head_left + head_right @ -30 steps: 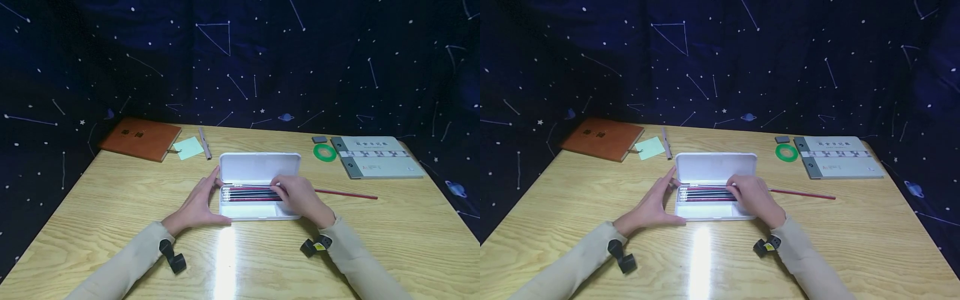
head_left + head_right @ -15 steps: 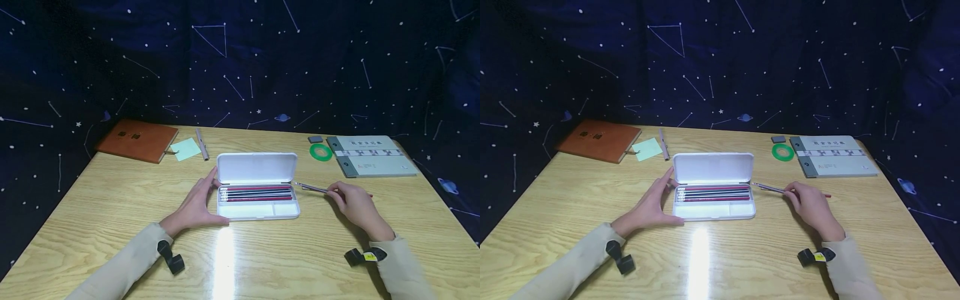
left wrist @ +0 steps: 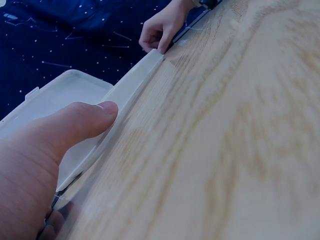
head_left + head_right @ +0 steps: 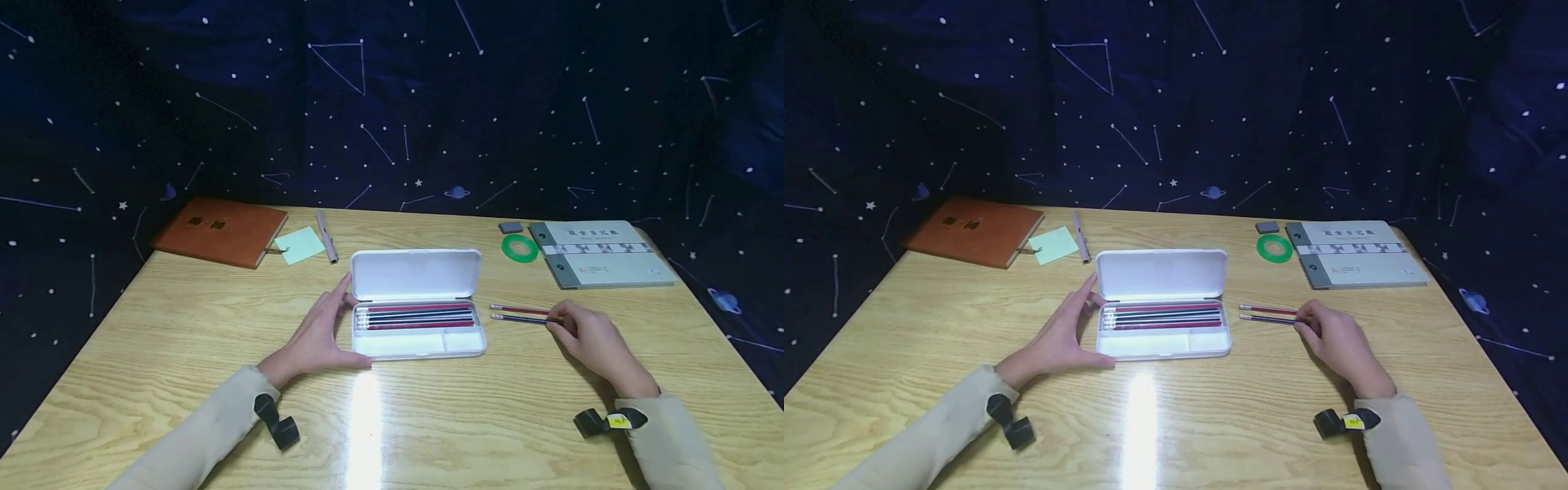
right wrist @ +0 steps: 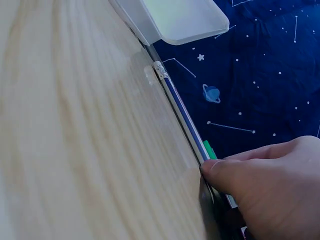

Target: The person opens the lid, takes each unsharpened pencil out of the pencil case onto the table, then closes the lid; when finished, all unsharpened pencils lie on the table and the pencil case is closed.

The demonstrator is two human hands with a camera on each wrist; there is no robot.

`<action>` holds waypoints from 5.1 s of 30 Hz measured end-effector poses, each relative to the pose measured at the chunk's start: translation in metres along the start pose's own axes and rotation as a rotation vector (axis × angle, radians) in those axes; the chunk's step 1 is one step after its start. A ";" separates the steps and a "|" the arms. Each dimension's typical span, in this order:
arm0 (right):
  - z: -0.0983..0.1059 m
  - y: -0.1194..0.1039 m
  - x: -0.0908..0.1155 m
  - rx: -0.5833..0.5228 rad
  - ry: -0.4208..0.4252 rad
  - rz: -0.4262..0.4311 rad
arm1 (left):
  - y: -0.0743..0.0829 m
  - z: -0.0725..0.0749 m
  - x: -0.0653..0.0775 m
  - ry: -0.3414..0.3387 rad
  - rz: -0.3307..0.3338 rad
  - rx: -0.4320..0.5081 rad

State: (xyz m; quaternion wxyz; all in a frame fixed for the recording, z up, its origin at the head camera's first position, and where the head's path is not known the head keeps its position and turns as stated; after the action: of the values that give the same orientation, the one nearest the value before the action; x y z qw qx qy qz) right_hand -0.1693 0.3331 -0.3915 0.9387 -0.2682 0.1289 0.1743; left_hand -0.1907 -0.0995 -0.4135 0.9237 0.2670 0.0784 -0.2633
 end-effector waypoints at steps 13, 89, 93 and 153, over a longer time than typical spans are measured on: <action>-0.005 0.008 -0.015 -0.062 -0.012 -0.054 | -0.001 0.002 0.000 -0.006 0.012 0.015; -0.049 -0.085 -0.058 0.041 -0.114 0.118 | 0.001 -0.002 0.000 -0.028 0.038 0.000; -0.031 -0.059 -0.043 0.031 -0.072 0.067 | 0.001 -0.001 0.000 -0.026 0.037 0.000; -0.086 -0.119 -0.087 -0.184 -0.358 0.111 | 0.000 -0.002 0.000 -0.029 0.043 0.005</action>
State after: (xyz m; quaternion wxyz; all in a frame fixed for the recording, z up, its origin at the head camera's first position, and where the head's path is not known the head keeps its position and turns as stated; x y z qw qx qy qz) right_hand -0.2139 0.1690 -0.3783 0.9071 -0.3100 -0.0419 0.2815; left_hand -0.1908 -0.0985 -0.4147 0.9296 0.2669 0.0585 -0.2475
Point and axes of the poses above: each hand's wrist, its own x-axis away from the middle knuckle, its own z-axis out of the back of the hand, y = z × x, the point moved 4 cm from there along -x, towards the middle knuckle, and after that the axes turned 15 degrees about -x, right-handed, at the moved point
